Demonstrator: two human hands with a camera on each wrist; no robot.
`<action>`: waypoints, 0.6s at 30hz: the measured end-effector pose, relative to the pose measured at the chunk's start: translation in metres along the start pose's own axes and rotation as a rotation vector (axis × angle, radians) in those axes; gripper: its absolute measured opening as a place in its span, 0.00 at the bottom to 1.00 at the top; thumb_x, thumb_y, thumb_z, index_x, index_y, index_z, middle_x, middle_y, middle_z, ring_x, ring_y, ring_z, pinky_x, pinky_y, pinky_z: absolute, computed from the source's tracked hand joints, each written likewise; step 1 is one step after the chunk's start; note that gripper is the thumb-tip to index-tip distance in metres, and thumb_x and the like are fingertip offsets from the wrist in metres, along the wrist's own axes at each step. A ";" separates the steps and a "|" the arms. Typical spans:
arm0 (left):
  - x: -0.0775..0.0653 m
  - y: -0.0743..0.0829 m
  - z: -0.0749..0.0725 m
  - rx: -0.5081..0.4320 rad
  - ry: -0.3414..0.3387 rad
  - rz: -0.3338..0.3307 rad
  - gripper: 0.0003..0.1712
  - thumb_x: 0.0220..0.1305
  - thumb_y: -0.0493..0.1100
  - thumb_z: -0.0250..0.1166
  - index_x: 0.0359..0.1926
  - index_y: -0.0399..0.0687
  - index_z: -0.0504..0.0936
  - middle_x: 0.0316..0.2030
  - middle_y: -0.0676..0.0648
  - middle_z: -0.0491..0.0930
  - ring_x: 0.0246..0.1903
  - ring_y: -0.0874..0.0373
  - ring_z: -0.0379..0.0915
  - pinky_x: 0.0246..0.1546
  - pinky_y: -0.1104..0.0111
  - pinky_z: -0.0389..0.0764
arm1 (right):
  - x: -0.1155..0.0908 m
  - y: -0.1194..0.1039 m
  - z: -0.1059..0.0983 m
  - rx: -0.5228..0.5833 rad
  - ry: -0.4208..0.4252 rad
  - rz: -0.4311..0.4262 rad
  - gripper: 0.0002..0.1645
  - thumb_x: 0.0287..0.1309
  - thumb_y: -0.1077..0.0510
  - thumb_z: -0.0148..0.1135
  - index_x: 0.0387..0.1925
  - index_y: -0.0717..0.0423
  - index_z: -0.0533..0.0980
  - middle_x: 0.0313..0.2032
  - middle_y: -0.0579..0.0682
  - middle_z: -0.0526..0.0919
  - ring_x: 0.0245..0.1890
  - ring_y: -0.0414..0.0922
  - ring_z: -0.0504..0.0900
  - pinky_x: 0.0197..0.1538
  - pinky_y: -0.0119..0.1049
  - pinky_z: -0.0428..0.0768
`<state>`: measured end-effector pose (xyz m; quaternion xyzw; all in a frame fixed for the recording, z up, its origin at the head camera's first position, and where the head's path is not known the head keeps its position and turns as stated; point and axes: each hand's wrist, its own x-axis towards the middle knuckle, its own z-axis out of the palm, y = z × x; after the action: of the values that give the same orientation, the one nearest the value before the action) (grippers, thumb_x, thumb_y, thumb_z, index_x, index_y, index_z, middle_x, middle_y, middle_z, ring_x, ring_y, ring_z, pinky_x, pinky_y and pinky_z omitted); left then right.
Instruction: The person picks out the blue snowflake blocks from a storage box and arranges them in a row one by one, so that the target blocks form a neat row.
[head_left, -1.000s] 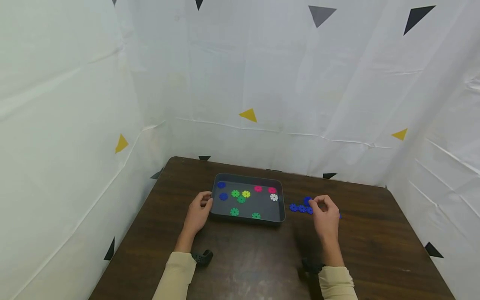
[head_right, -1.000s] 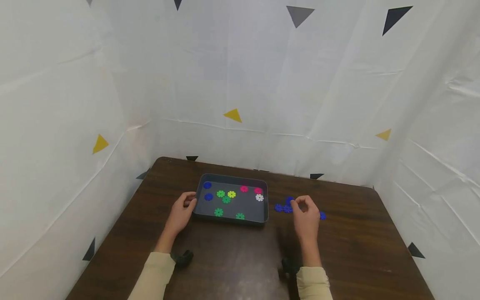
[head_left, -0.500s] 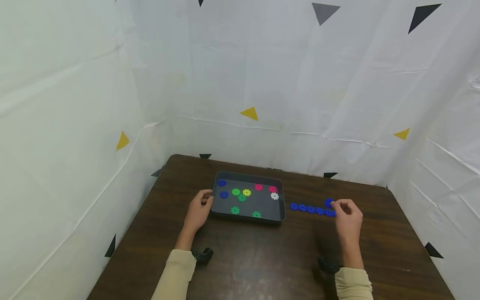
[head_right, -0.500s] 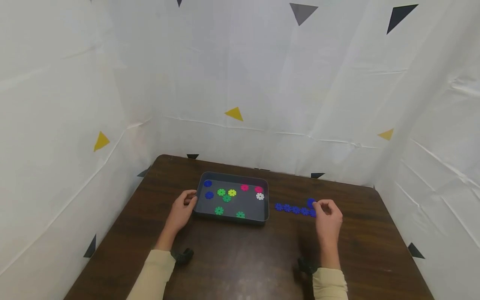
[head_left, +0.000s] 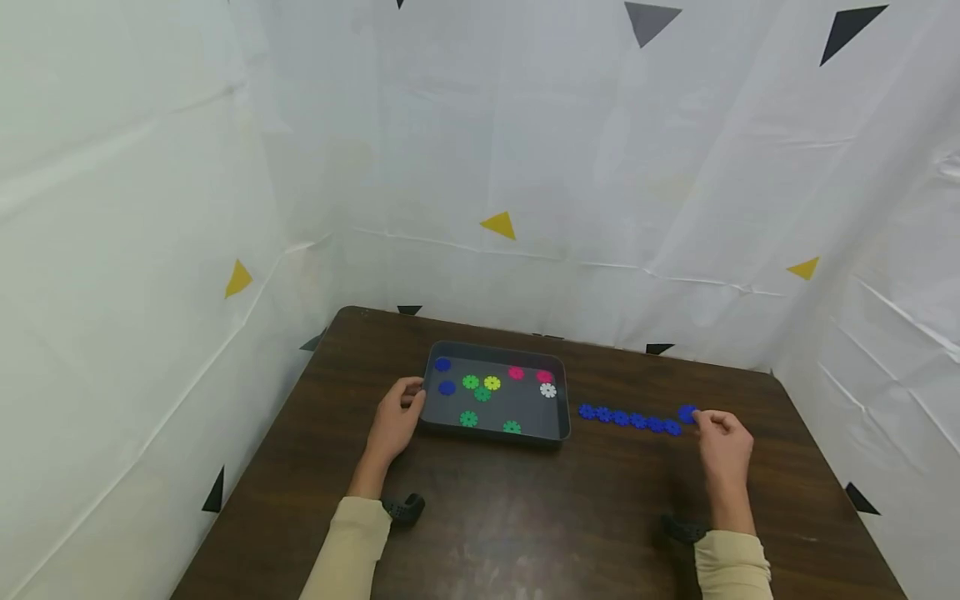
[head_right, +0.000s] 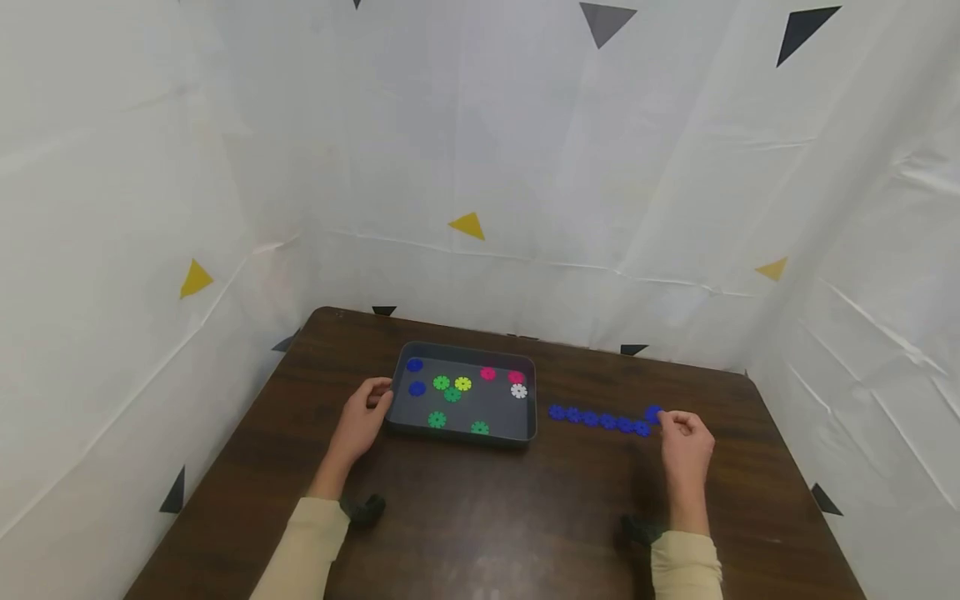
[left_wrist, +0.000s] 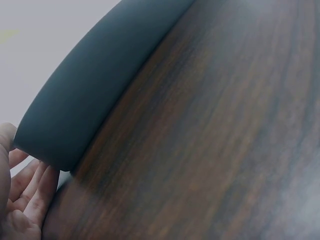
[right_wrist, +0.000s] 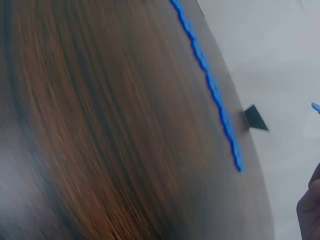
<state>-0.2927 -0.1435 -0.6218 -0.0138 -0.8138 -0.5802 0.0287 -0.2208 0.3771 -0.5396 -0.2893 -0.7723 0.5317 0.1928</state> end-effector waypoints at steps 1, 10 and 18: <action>0.001 0.000 0.000 0.002 0.000 0.002 0.23 0.84 0.52 0.60 0.71 0.52 0.77 0.63 0.45 0.82 0.63 0.47 0.80 0.62 0.44 0.82 | 0.002 0.002 -0.002 0.004 -0.001 0.008 0.15 0.74 0.45 0.67 0.40 0.53 0.83 0.23 0.29 0.81 0.30 0.35 0.78 0.33 0.28 0.74; 0.000 0.001 -0.005 0.013 -0.002 0.002 0.22 0.84 0.51 0.59 0.71 0.51 0.77 0.64 0.44 0.82 0.63 0.46 0.80 0.62 0.44 0.82 | 0.010 0.021 -0.009 0.026 -0.035 0.112 0.17 0.73 0.46 0.69 0.40 0.57 0.85 0.23 0.34 0.82 0.27 0.36 0.77 0.31 0.29 0.77; 0.001 0.004 -0.001 0.015 0.002 0.005 0.22 0.84 0.51 0.60 0.71 0.50 0.77 0.63 0.44 0.82 0.63 0.46 0.80 0.61 0.44 0.83 | 0.031 0.035 -0.017 -0.021 -0.084 0.201 0.15 0.71 0.51 0.68 0.29 0.52 0.87 0.19 0.35 0.81 0.18 0.35 0.73 0.21 0.32 0.71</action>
<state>-0.2932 -0.1430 -0.6174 -0.0150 -0.8180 -0.5742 0.0312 -0.2258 0.4191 -0.5667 -0.3448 -0.7522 0.5520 0.1030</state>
